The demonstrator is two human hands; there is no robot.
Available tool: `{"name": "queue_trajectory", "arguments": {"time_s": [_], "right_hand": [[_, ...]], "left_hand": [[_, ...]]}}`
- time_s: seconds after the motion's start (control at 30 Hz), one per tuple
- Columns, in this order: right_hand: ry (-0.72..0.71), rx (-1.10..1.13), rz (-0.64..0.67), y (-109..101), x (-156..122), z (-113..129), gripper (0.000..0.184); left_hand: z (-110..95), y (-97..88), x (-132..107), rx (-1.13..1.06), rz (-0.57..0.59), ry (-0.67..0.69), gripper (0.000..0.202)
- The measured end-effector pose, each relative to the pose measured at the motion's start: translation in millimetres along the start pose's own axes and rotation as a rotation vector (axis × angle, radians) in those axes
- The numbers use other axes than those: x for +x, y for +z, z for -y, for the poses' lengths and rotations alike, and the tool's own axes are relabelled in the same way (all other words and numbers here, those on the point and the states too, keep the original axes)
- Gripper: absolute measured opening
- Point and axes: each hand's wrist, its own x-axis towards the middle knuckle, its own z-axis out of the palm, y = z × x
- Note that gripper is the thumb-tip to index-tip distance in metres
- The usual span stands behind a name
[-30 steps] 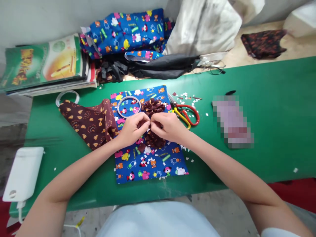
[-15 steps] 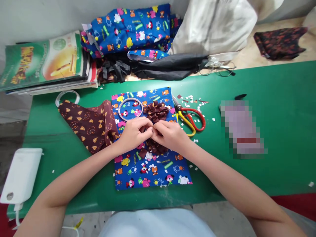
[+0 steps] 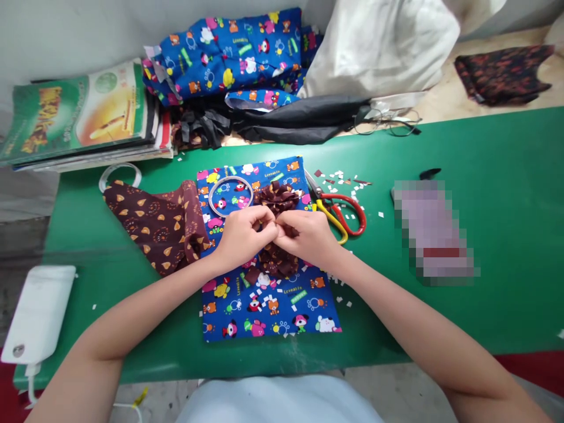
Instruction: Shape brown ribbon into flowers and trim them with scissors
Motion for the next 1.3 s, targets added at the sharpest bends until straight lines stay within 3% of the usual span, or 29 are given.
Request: {"name": "queue_trajectory", "arguments": {"time_s": [0.6, 1.3], "right_hand": [[0.076, 0.254, 0.112, -14, 3, -2, 0.016], [0.105, 0.291, 0.119, -13, 3, -2, 0.017]], "left_hand": [[7, -4.1, -3, -0.003, 0.067, 0.235, 0.012], [7, -4.5, -2, -0.005, 0.091, 0.248, 0.011]]}}
